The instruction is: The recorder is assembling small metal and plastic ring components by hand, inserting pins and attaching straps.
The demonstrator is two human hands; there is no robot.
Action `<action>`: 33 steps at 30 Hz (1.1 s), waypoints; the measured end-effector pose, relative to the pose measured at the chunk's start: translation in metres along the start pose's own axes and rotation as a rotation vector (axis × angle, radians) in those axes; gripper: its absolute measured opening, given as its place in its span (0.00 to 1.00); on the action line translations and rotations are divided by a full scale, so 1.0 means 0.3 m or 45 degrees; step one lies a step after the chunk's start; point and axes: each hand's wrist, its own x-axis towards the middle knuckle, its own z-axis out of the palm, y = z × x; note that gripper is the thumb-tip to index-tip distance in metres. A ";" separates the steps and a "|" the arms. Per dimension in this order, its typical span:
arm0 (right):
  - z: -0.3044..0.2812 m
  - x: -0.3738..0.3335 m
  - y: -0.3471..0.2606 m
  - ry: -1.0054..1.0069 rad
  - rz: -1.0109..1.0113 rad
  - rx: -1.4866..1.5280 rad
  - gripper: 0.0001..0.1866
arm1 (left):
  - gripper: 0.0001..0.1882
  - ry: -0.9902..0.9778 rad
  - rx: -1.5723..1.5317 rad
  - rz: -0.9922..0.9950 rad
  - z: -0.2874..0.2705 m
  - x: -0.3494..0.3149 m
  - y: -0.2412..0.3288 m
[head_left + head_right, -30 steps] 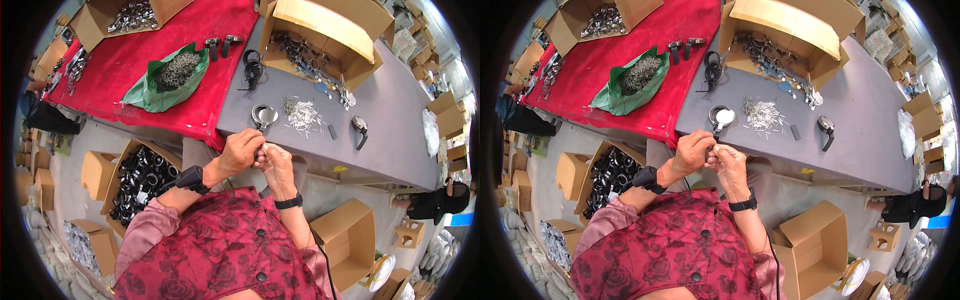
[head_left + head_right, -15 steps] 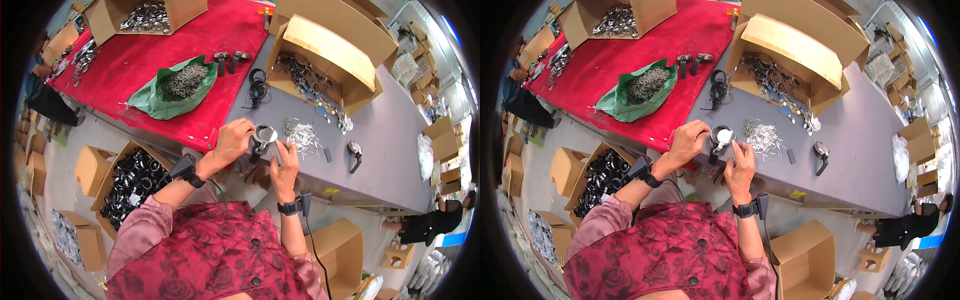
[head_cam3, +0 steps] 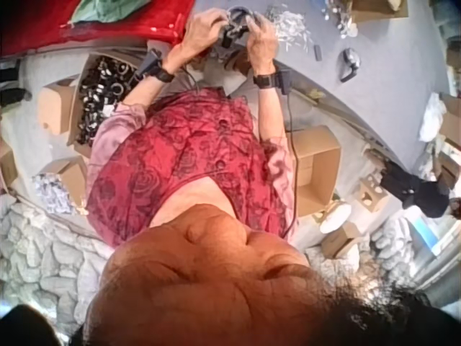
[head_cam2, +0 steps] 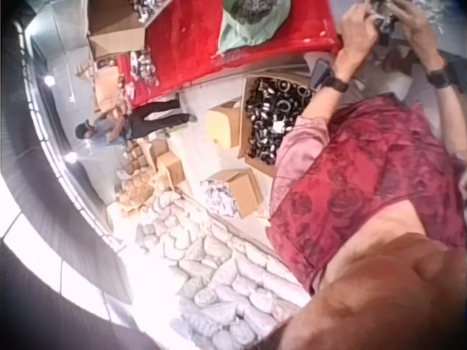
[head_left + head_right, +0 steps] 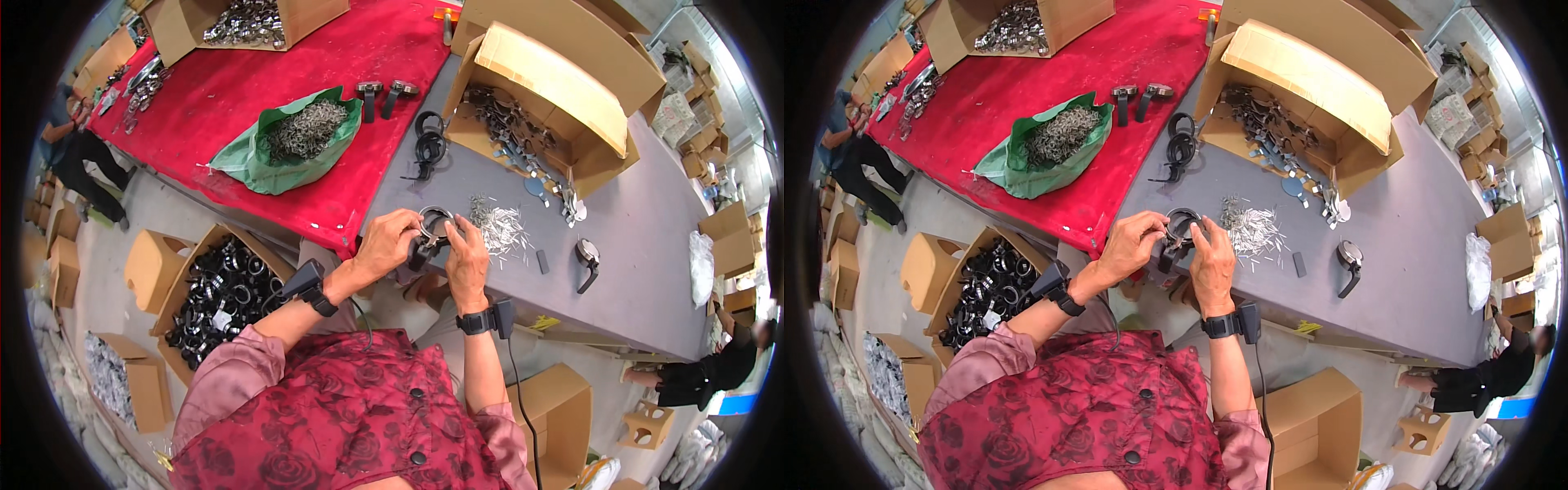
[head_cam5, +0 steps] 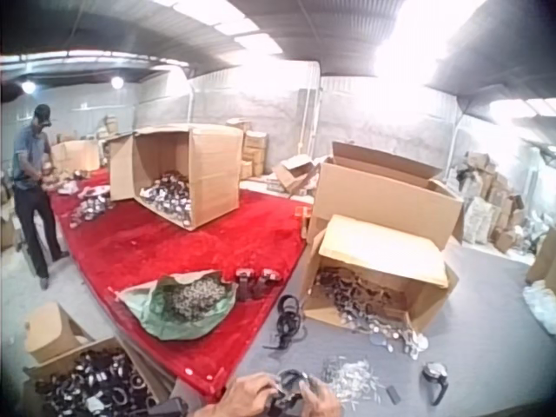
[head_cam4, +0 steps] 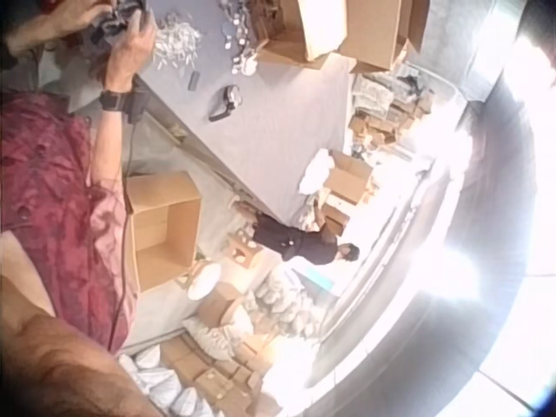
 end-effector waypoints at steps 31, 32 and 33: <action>0.034 -0.034 0.002 0.282 0.075 0.116 0.13 | 0.05 -0.070 0.134 0.170 0.010 -0.018 -0.011; 0.035 -0.035 -0.001 0.332 0.131 0.170 0.12 | 0.05 -0.065 0.119 0.168 0.012 -0.020 -0.015; 0.037 -0.036 -0.001 0.382 0.189 0.225 0.11 | 0.05 -0.065 0.117 0.166 0.014 -0.023 -0.014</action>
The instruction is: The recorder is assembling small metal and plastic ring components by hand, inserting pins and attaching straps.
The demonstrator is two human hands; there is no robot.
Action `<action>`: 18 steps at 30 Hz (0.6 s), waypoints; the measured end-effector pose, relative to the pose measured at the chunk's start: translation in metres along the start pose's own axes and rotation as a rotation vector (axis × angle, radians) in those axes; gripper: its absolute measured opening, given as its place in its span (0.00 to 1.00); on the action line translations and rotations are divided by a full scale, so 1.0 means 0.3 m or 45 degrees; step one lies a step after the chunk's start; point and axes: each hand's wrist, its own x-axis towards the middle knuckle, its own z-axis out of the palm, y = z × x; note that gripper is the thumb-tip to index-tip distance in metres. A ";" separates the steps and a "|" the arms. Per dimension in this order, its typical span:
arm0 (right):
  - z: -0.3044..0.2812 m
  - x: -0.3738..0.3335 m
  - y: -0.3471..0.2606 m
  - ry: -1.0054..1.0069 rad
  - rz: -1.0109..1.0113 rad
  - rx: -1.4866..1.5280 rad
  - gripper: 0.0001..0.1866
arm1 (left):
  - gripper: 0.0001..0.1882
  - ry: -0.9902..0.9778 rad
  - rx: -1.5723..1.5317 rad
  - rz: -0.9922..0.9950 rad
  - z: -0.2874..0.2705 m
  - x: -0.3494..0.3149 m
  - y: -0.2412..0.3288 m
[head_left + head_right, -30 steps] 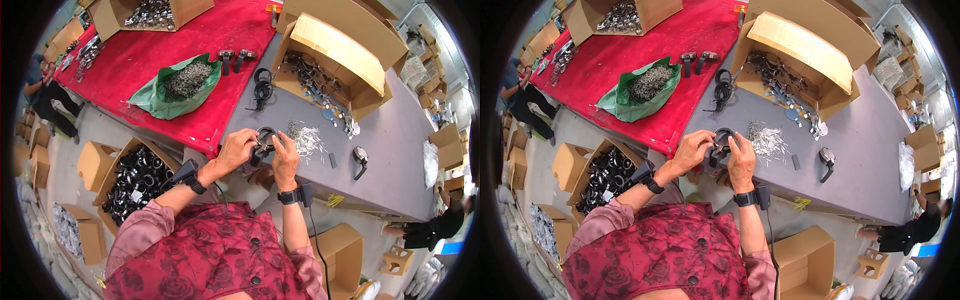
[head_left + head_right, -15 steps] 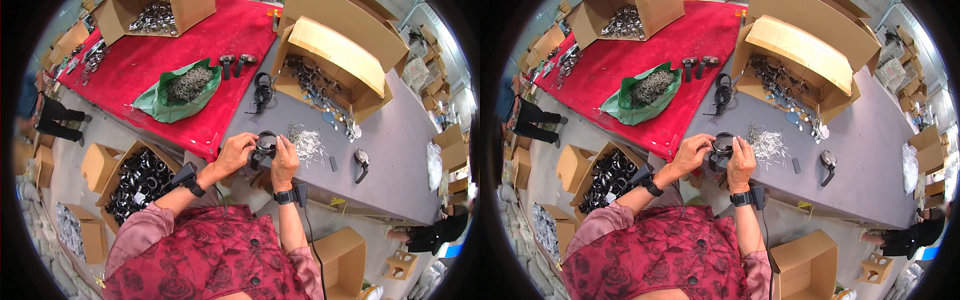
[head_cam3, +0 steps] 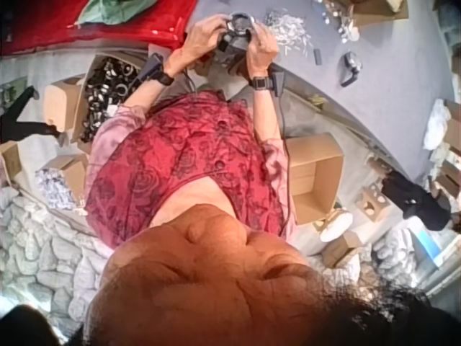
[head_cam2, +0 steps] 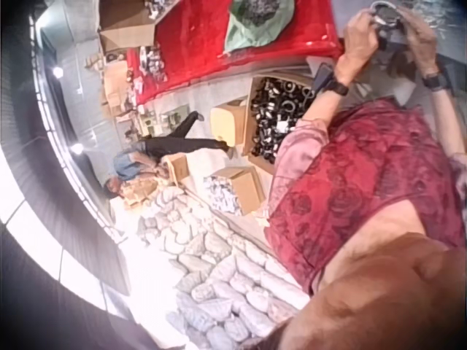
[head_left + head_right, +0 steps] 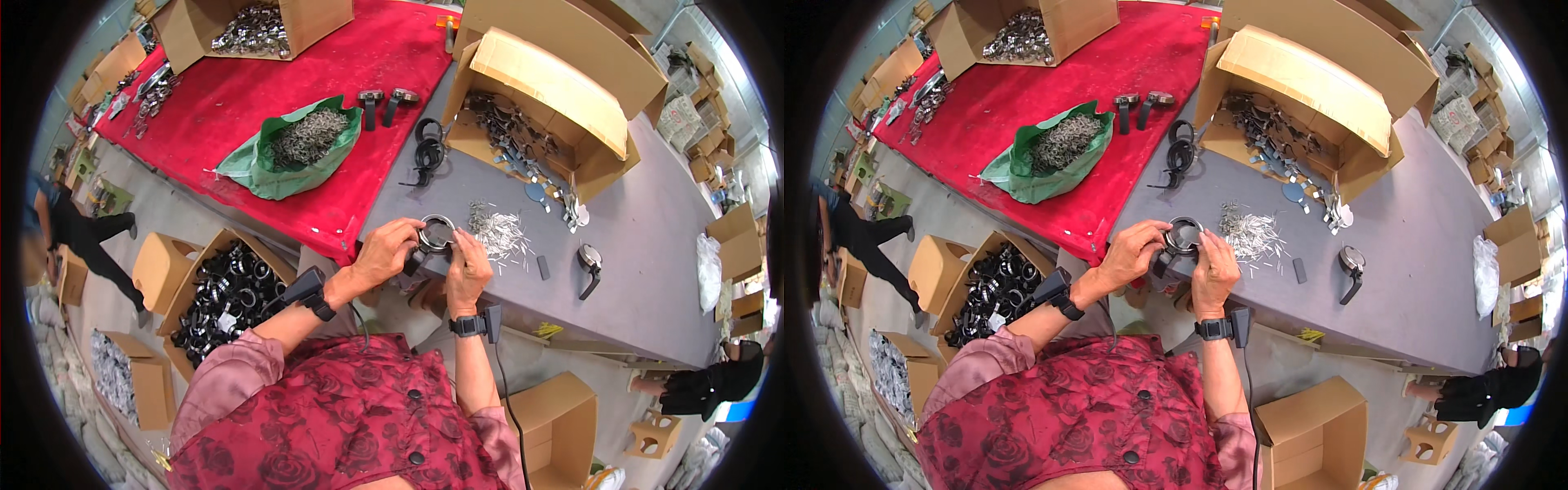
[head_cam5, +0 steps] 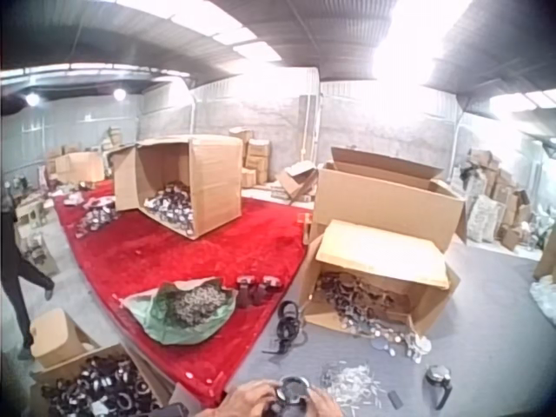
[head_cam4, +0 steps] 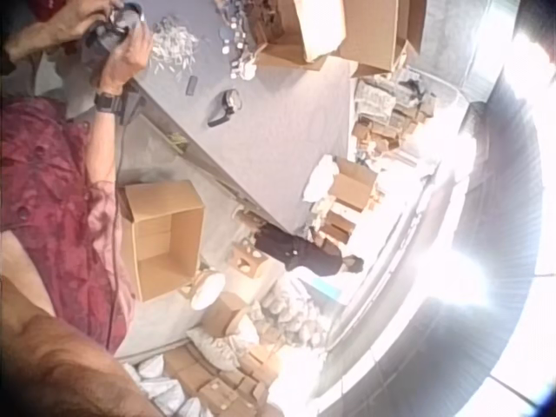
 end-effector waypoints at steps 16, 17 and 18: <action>0.030 0.028 -0.002 -0.007 -0.088 -0.066 0.11 | 0.06 0.005 -0.224 -0.188 -0.008 -0.013 -0.005; 0.033 0.016 0.004 -0.068 -0.116 -0.130 0.14 | 0.06 -0.006 -0.239 -0.197 -0.009 -0.015 -0.005; 0.034 0.012 0.006 -0.070 -0.116 -0.130 0.14 | 0.06 -0.005 -0.239 -0.198 -0.008 -0.017 -0.006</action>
